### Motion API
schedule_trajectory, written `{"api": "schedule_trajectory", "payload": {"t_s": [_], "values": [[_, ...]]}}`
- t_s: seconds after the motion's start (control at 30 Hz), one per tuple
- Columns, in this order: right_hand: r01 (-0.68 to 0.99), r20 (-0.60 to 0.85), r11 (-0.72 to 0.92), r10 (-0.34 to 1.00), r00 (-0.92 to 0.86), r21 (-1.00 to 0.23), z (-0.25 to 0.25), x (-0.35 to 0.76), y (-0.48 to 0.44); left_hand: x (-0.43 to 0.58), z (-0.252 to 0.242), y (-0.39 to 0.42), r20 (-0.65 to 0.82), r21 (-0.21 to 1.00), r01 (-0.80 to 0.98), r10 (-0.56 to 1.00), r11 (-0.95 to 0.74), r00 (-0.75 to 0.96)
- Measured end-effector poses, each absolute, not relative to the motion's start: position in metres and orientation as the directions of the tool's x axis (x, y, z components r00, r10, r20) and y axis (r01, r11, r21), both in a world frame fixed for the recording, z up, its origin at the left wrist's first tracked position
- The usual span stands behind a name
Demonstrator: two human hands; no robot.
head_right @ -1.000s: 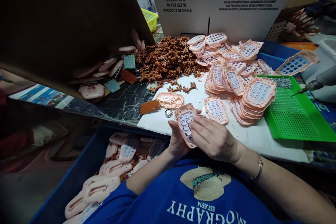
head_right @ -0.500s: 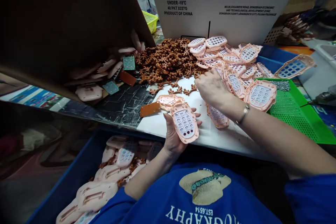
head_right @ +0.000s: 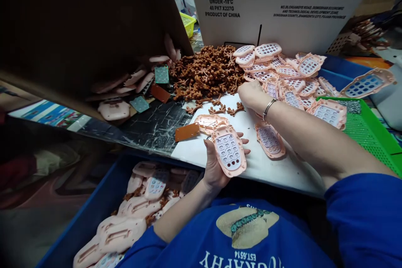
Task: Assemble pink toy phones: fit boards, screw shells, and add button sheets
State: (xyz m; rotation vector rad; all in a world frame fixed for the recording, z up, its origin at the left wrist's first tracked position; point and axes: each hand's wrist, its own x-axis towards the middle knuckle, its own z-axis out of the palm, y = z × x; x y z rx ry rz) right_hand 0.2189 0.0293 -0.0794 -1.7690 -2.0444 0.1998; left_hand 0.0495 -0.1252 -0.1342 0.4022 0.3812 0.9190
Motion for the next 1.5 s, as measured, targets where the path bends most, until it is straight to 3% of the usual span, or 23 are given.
{"api": "schedule_trajectory", "payload": {"t_s": [0.1, 0.17, 0.27, 0.37, 0.5, 0.83, 1.5], "values": [[0.917, 0.175, 0.147, 0.981, -0.087, -0.370, -0.059, 0.213, 0.003, 0.049, -0.136, -0.124, -0.145, 0.487, -0.689, 0.827, 0.537, 0.543], [0.879, 0.193, 0.163, 0.978, -0.082, -0.449, -0.046, 0.211, -0.029, 0.049, -0.136, -0.124, -0.144, 0.477, -0.705, 0.838, 0.526, 0.527], [0.499, 0.183, 0.197, 0.980, -0.079, -0.844, -0.040, 0.212, -0.087, 0.050, -0.135, -0.126, -0.164, 0.474, -0.703, 0.838, 0.530, 0.521], [0.321, 0.064, 0.076, 0.997, -0.048, -0.944, -0.055, 0.213, -0.139, 0.058, -0.133, -0.131, -0.188, 0.456, -0.707, 0.835, 0.541, 0.517], [0.295, 0.081, 0.060, 0.995, 0.061, -0.954, -0.085, 0.216, -0.169, 0.075, -0.130, -0.136, -0.243, 0.364, -0.743, 0.827, 0.562, 0.507], [0.262, 0.154, 0.112, 0.977, 0.147, -0.959, -0.092, 0.226, -0.171, 0.084, -0.125, -0.136, -0.221, 0.438, -0.734, 0.854, 0.519, 0.471], [0.602, 0.414, 0.247, 0.898, 0.153, -0.759, -0.101, 0.194, -0.186, 0.080, -0.127, -0.136, -0.147, 0.548, -0.719, 0.896, 0.427, 0.420]]}}
